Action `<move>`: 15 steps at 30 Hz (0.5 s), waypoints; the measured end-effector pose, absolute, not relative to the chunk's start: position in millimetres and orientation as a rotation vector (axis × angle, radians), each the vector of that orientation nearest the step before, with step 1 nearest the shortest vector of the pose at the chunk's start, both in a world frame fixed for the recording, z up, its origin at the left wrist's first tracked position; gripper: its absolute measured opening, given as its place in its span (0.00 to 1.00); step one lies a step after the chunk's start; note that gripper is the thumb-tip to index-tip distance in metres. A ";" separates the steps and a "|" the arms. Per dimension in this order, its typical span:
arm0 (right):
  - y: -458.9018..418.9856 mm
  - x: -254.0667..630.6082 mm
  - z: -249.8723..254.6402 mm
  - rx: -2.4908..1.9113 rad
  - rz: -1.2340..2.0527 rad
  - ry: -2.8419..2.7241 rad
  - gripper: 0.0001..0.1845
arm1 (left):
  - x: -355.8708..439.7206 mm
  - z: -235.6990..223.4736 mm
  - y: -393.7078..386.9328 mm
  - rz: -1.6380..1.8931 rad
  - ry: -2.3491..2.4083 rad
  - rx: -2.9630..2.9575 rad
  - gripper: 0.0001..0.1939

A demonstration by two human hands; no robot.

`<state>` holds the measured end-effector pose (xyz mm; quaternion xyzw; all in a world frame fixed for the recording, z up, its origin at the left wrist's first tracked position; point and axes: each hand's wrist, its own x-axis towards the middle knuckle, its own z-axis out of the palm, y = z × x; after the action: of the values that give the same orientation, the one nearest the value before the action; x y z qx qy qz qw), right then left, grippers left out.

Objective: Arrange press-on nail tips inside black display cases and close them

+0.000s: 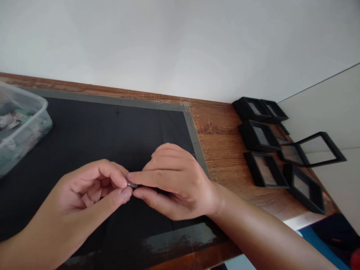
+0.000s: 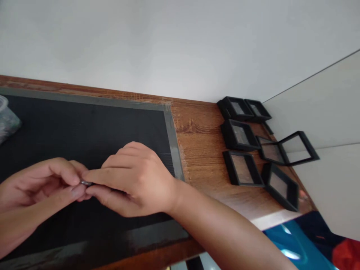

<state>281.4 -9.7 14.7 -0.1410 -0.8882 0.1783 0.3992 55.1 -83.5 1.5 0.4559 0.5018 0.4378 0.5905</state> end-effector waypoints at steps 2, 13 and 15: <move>-9.9 281.2 14.2 -0.369 0.470 -2.238 0.06 | 56.1 3.4 -81.2 1.029 1.166 1.076 0.07; -11.7 279.3 14.4 -0.431 0.647 -2.134 0.06 | 53.5 2.5 -78.1 1.030 1.303 1.100 0.02; -11.5 278.9 13.0 -0.440 0.656 -2.122 0.08 | 56.0 4.7 -75.5 1.031 1.312 1.096 0.03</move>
<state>278.9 -11.5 13.0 -0.1761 -0.8484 0.2622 0.4249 56.0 -75.5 4.7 0.4613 0.5525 0.4339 0.5418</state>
